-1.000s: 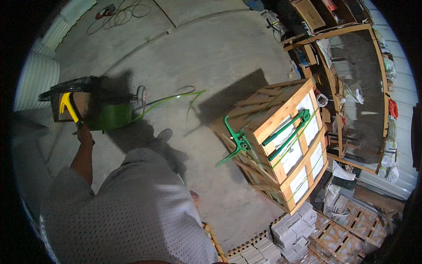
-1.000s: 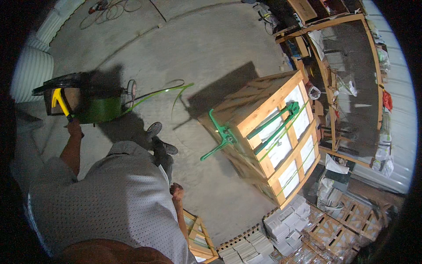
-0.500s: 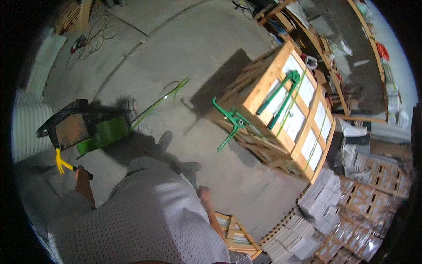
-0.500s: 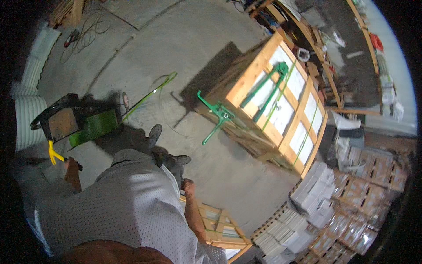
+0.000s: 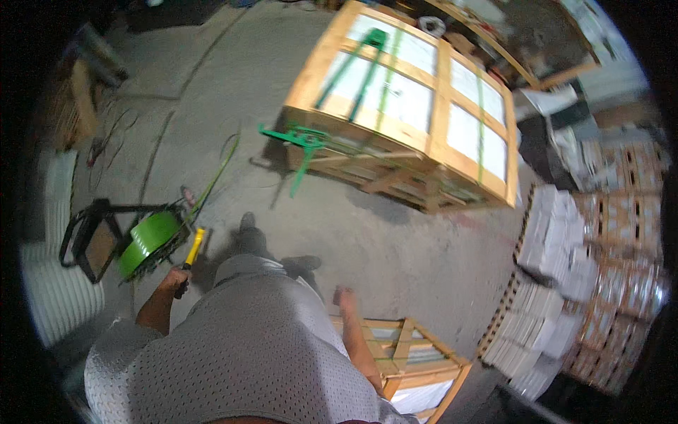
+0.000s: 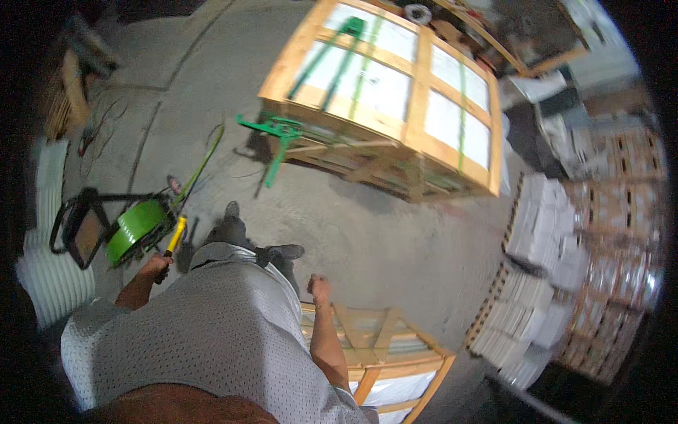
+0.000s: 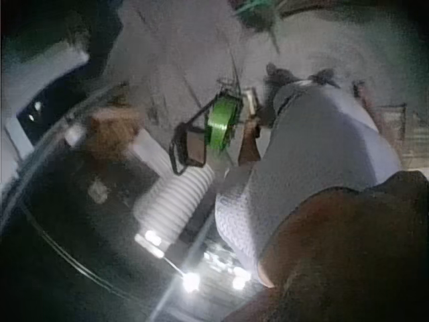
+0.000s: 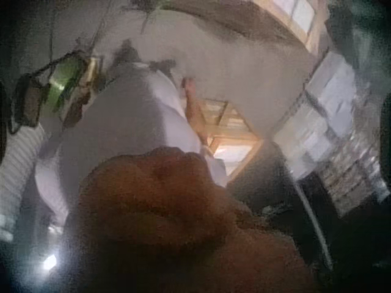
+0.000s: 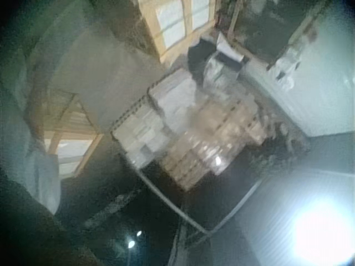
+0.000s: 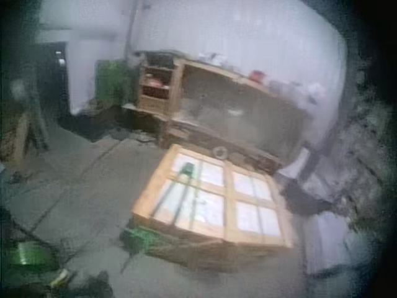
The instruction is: The person uses a green manual strapping tool to wrap and tension green straps around a wooden crate. They then use a yellow strap cutter to trim the excess strap and secure the crate.
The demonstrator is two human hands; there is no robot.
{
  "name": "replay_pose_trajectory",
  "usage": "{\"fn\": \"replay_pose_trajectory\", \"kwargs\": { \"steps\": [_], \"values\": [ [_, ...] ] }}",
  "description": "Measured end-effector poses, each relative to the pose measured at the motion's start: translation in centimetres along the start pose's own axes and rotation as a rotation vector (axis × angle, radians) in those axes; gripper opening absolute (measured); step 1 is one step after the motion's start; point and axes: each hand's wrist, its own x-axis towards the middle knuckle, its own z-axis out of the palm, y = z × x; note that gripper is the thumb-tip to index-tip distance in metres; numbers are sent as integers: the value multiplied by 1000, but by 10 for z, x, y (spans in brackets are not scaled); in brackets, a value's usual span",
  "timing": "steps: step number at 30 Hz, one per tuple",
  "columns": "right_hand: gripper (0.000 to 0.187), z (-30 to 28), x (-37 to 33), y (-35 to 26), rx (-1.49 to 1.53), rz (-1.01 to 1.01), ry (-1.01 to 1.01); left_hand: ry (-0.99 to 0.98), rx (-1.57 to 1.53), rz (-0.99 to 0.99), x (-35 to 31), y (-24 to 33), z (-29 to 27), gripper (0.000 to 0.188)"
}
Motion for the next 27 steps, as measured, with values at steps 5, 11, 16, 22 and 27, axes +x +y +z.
{"fn": "replay_pose_trajectory", "kwargs": {
  "steps": [5,11,16,22,27],
  "values": [
    [19,-42,-25,-48,-24,-86,165,11,836,465,-72,150,111,35],
    [18,-47,-18,-107,323,-177,47,32,1157,925,-207,280,253,42],
    [25,-90,-4,-168,243,-649,-12,-180,1280,1138,-285,362,383,40],
    [24,-209,16,-236,162,-689,463,-607,1602,1268,-389,419,552,45],
    [28,-331,17,-220,1639,-688,127,-1115,1726,1310,-452,420,680,47]
  ]
}}
